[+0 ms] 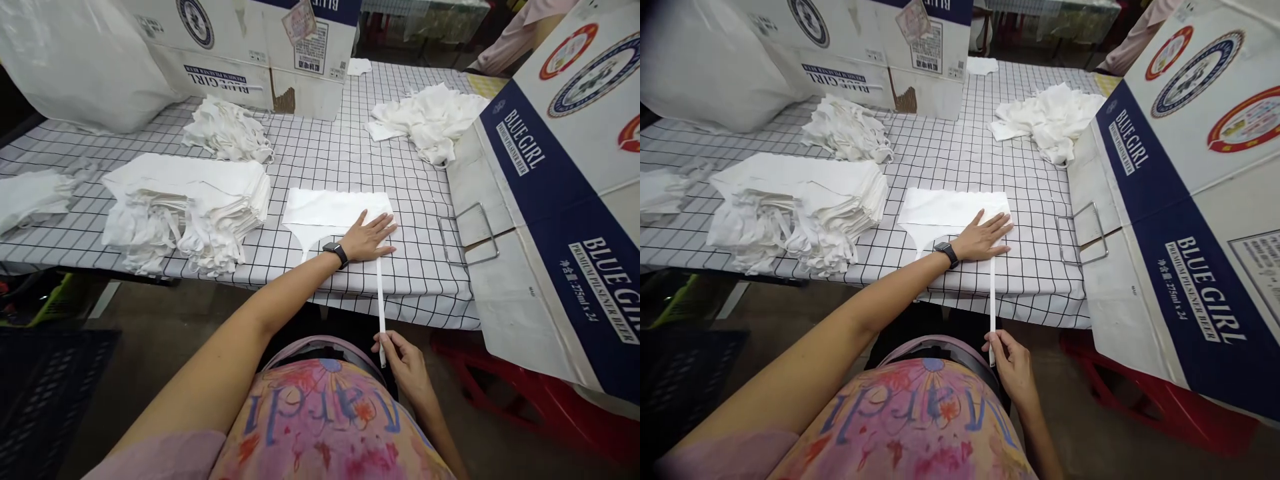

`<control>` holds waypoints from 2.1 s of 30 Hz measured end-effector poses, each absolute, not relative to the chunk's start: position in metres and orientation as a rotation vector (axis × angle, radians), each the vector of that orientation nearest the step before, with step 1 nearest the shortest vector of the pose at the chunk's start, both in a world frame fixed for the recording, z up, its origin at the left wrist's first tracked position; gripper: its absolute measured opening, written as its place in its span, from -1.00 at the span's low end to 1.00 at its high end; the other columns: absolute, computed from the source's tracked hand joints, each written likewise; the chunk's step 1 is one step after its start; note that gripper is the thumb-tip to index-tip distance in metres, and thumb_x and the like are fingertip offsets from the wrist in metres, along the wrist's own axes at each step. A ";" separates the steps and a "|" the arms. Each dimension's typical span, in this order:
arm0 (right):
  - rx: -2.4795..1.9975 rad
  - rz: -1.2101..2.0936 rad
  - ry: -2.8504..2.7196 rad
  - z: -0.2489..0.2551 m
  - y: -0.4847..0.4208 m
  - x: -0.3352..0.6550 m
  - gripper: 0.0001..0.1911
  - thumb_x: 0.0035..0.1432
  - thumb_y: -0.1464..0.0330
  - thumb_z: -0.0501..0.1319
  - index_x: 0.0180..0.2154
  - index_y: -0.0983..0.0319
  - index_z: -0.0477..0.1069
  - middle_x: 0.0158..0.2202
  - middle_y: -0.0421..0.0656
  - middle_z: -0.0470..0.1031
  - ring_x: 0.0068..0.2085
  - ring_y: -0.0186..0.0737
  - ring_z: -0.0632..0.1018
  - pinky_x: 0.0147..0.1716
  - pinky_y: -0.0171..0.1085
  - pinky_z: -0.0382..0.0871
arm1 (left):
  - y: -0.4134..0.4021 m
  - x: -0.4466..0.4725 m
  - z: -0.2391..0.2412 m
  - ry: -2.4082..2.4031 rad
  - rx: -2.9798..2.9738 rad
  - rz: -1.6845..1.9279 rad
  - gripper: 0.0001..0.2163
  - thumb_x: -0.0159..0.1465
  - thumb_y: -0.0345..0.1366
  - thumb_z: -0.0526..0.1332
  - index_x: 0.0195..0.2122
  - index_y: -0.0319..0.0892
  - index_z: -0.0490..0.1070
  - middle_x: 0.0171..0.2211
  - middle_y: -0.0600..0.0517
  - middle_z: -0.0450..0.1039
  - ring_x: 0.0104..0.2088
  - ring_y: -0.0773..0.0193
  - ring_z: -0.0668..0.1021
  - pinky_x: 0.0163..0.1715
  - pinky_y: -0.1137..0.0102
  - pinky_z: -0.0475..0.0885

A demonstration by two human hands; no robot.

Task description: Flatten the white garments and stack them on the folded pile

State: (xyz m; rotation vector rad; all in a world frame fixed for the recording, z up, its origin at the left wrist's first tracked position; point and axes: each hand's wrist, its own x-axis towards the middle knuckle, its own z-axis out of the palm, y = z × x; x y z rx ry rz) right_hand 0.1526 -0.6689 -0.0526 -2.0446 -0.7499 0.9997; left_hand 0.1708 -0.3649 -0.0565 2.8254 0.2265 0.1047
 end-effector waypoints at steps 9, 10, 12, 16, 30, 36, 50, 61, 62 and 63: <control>-1.946 1.147 -0.670 -0.060 -0.684 0.147 -0.43 0.23 -0.13 0.19 -0.37 0.23 0.60 -0.44 -0.06 0.61 -0.32 -0.04 0.60 -0.23 -0.20 0.41 | -0.364 0.172 -0.057 0.228 2.756 0.133 -0.29 0.44 0.23 -0.14 0.50 -0.05 -0.05 0.54 -0.01 -0.22 0.54 0.09 -0.11 0.47 -0.16 -0.38; -1.942 1.144 -0.666 -0.060 -0.686 0.146 -0.43 0.23 -0.14 0.19 -0.39 0.23 0.60 -0.44 -0.05 0.61 -0.31 -0.04 0.60 -0.22 -0.19 0.41 | -0.364 0.173 -0.058 0.242 2.746 0.127 -0.32 0.46 0.19 -0.17 0.50 -0.03 -0.04 0.54 0.01 -0.21 0.54 0.11 -0.10 0.48 -0.15 -0.38; -1.939 1.145 -0.647 -0.058 -0.690 0.146 -0.42 0.23 -0.14 0.20 -0.42 0.23 0.60 -0.43 -0.04 0.61 -0.28 -0.01 0.60 -0.19 -0.18 0.41 | -0.363 0.174 -0.059 0.263 2.744 0.109 -0.40 0.50 0.08 -0.21 0.49 -0.02 -0.03 0.54 0.05 -0.19 0.54 0.15 -0.10 0.48 -0.13 -0.38; -1.938 1.195 -0.610 -0.051 -0.698 0.148 -0.41 0.20 -0.16 0.22 -0.45 0.22 0.60 -0.36 0.00 0.65 -0.18 0.06 0.62 -0.11 -0.14 0.41 | -0.363 0.175 -0.060 0.266 2.782 0.110 -0.43 0.51 0.01 -0.18 0.49 0.00 -0.03 0.54 0.06 -0.19 0.54 0.18 -0.10 0.49 -0.12 -0.37; -1.870 1.196 -0.509 -0.028 -0.700 0.156 -0.33 0.20 -0.05 0.32 0.18 0.22 0.35 -0.47 -0.17 0.59 -0.33 -0.11 0.64 -0.20 -0.21 0.48 | -0.366 0.171 -0.057 0.275 2.800 0.142 -0.33 0.46 0.19 -0.11 0.50 0.02 -0.05 0.54 0.05 -0.19 0.54 0.09 -0.09 0.48 -0.13 -0.38; -1.797 1.149 -0.634 -0.003 -0.690 0.170 -0.62 0.20 0.04 0.35 -0.12 0.17 0.65 -0.23 0.00 0.71 -0.17 -0.03 0.70 -0.12 -0.20 0.58 | -0.367 0.168 -0.057 0.256 2.811 0.149 -0.29 0.44 0.25 -0.11 0.50 0.01 -0.06 0.54 0.00 -0.20 0.54 0.08 -0.08 0.47 -0.16 -0.37; -1.566 0.741 -0.531 0.004 -0.592 0.206 -0.73 0.17 0.21 0.42 -0.11 0.13 0.70 -0.36 -0.09 0.68 -0.49 -0.31 0.39 -0.47 -0.26 0.34 | -0.377 0.130 -0.024 0.352 2.232 0.528 -0.67 0.52 -0.21 0.04 0.23 -0.08 0.40 0.31 -0.06 0.39 0.43 0.17 0.25 0.42 0.00 0.16; -1.475 0.737 -0.437 0.010 -0.542 0.220 -0.78 0.09 0.16 0.47 -0.39 0.18 0.68 -0.51 -0.17 0.52 -0.33 -0.22 0.55 -0.24 -0.20 0.47 | -0.439 0.100 -0.022 0.324 1.616 0.435 -0.80 0.33 -0.20 0.30 -0.08 -0.13 0.56 -0.08 -0.03 0.62 -0.05 0.18 0.60 0.04 0.26 0.47; -1.495 0.737 -0.434 0.009 -0.540 0.220 -0.76 0.09 0.14 0.47 -0.38 0.19 0.68 -0.52 -0.18 0.51 -0.33 -0.20 0.56 -0.31 -0.22 0.45 | -0.440 0.102 -0.022 0.353 1.618 0.442 -0.82 0.33 -0.18 0.30 -0.12 -0.13 0.57 -0.14 -0.01 0.62 -0.10 0.19 0.60 0.00 0.27 0.48; -1.521 0.737 -0.430 0.008 -0.539 0.221 -0.74 0.09 0.13 0.46 -0.35 0.19 0.69 -0.52 -0.19 0.49 -0.36 -0.21 0.54 -0.38 -0.24 0.41 | -0.441 0.103 -0.022 0.377 1.626 0.447 -0.83 0.34 -0.16 0.29 -0.18 -0.12 0.57 -0.20 0.01 0.61 -0.14 0.20 0.59 -0.04 0.28 0.49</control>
